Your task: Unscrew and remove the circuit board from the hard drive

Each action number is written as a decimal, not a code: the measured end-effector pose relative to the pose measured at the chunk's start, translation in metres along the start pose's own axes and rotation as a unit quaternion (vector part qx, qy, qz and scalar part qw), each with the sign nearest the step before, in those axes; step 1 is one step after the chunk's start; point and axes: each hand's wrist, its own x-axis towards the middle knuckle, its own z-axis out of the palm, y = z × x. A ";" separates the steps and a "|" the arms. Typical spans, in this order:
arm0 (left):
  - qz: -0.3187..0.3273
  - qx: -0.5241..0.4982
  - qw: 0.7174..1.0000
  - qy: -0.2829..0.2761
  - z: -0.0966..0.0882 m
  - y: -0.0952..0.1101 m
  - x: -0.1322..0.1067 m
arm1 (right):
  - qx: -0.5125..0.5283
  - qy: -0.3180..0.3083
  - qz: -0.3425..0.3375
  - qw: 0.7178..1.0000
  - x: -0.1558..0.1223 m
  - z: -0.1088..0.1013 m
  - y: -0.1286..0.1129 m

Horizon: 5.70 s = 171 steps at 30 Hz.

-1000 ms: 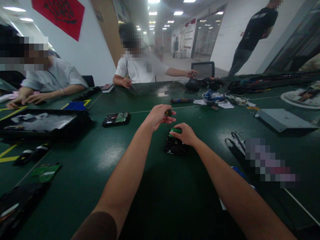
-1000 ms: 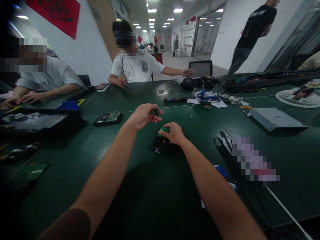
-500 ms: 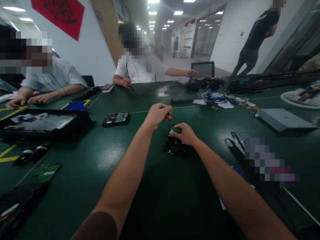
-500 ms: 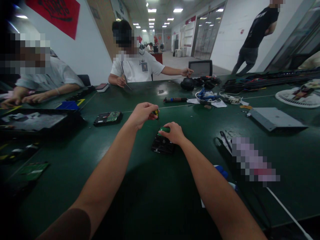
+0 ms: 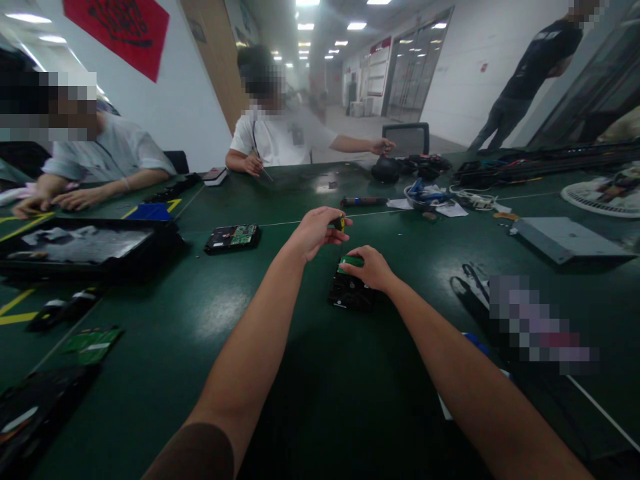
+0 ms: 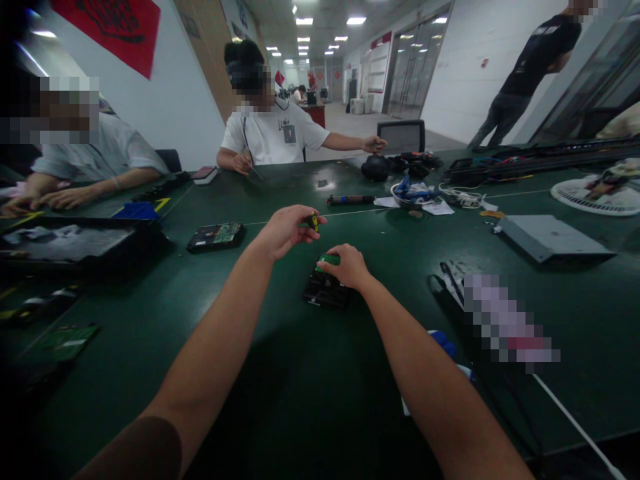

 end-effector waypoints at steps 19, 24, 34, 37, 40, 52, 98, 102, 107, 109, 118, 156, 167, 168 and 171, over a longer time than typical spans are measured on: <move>-0.024 0.082 0.992 0.096 0.001 0.006 -0.002 | -0.004 0.001 0.004 1.000 0.000 0.001 0.001; 0.020 0.133 0.982 0.130 0.003 0.005 -0.001 | -0.001 -0.001 -0.001 1.000 0.000 0.000 0.001; 0.041 0.129 0.987 0.082 0.011 0.005 -0.004 | -0.002 -0.001 0.001 1.000 0.000 -0.001 0.001; 0.029 0.091 0.994 0.053 0.010 0.005 -0.005 | -0.002 -0.001 -0.001 1.000 -0.001 -0.002 0.000; 0.005 0.036 0.999 0.026 0.008 0.004 -0.004 | -0.007 -0.002 -0.002 1.000 -0.001 -0.003 0.000; -0.082 -0.043 0.996 0.004 0.001 0.001 0.000 | -0.005 0.002 0.007 1.000 -0.002 -0.001 0.001; -0.031 0.120 0.992 0.029 -0.007 0.008 -0.006 | -0.004 0.000 -0.004 1.000 -0.001 0.001 0.001; 0.025 0.157 0.986 0.057 -0.004 0.008 -0.006 | -0.002 0.001 -0.002 1.000 -0.001 0.000 0.000; 0.027 0.115 0.993 0.014 -0.001 0.005 -0.006 | -0.007 0.007 -0.001 1.000 -0.001 0.002 0.002; 0.008 0.077 0.997 -0.017 0.000 0.004 -0.005 | -0.010 0.009 0.002 1.000 -0.001 0.002 0.002; -0.057 -0.037 0.990 -0.127 -0.008 0.003 -0.005 | -0.010 0.005 0.006 1.000 -0.002 -0.001 0.000; -0.010 0.038 0.998 -0.049 0.002 0.005 -0.008 | -0.004 0.003 0.007 1.000 -0.002 -0.002 -0.001; -0.055 -0.006 0.997 -0.060 -0.004 0.002 -0.003 | -0.008 0.004 0.005 1.000 -0.002 -0.001 0.001; -0.057 -0.003 0.997 -0.056 -0.004 0.002 -0.003 | -0.007 0.005 0.005 1.000 -0.002 -0.001 0.001; -0.063 0.004 0.998 -0.028 -0.003 0.003 -0.002 | -0.007 0.003 0.003 1.000 -0.002 -0.002 0.000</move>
